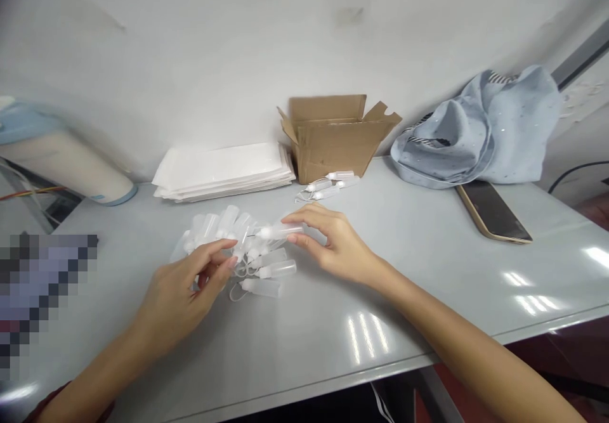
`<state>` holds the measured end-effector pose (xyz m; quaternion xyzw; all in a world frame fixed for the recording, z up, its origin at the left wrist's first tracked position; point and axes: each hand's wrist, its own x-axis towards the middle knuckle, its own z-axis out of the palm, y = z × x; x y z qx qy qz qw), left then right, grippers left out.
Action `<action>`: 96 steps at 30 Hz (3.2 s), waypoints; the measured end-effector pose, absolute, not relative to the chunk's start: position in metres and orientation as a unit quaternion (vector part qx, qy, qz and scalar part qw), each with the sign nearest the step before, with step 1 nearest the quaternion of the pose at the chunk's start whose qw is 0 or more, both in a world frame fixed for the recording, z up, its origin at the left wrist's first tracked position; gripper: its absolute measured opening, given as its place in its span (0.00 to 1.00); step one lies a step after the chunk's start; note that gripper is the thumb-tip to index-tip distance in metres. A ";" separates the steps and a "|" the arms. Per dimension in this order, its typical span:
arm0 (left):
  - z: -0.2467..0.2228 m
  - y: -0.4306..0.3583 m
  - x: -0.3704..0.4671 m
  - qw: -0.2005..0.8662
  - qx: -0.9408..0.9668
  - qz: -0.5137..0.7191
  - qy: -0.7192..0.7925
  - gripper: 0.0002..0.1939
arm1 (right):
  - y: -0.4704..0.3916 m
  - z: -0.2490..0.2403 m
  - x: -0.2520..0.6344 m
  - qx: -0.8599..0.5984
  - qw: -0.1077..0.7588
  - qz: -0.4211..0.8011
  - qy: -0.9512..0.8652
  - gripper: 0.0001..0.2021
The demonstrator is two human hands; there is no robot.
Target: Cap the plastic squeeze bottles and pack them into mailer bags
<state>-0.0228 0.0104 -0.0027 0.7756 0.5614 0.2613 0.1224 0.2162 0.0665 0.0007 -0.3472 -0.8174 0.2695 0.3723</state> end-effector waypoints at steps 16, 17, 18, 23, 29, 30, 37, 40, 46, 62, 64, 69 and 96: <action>-0.004 0.009 -0.021 0.102 0.818 0.269 0.498 0.08 | 0.061 -0.002 0.214 -0.322 0.346 0.281 -0.835 0.11; -0.002 0.009 -0.020 0.108 0.811 0.275 0.504 0.09 | 0.061 -0.002 0.214 -0.320 0.343 0.283 -0.836 0.11; -0.001 0.009 -0.020 0.117 0.803 0.283 0.511 0.09 | 0.060 -0.002 0.213 -0.319 0.341 0.283 -0.837 0.11; 0.006 0.009 -0.018 0.190 0.768 0.285 0.542 0.10 | 0.059 -0.002 0.212 -0.313 0.341 0.286 -0.839 0.11; 0.005 0.007 -0.020 0.225 0.755 0.293 0.541 0.11 | 0.057 0.000 0.211 -0.313 0.339 0.294 -0.837 0.11; 0.005 0.007 -0.020 0.228 0.753 0.295 0.541 0.11 | 0.057 0.000 0.211 -0.314 0.338 0.296 -0.836 0.11; 0.006 0.010 -0.018 0.223 0.757 0.296 0.539 0.11 | 0.058 0.000 0.211 -0.316 0.329 0.307 -0.835 0.11; 0.005 0.010 -0.017 0.225 0.755 0.298 0.539 0.10 | 0.057 0.002 0.211 -0.315 0.325 0.312 -0.835 0.10; 0.005 0.008 -0.019 0.229 0.752 0.296 0.542 0.10 | 0.057 0.002 0.212 -0.319 0.326 0.314 -0.833 0.10; 0.004 0.008 -0.018 0.226 0.751 0.295 0.546 0.10 | 0.055 0.003 0.211 -0.314 0.319 0.319 -0.836 0.09; 0.004 0.008 -0.019 0.226 0.753 0.295 0.543 0.10 | 0.055 0.003 0.211 -0.313 0.317 0.318 -0.837 0.09; 0.003 0.007 -0.018 0.218 0.757 0.302 0.537 0.10 | 0.053 0.002 0.211 -0.315 0.302 0.302 -0.847 0.09; 0.006 0.004 -0.016 0.207 0.798 0.299 0.481 0.07 | 0.042 -0.002 0.201 -0.272 0.371 0.251 -0.852 0.09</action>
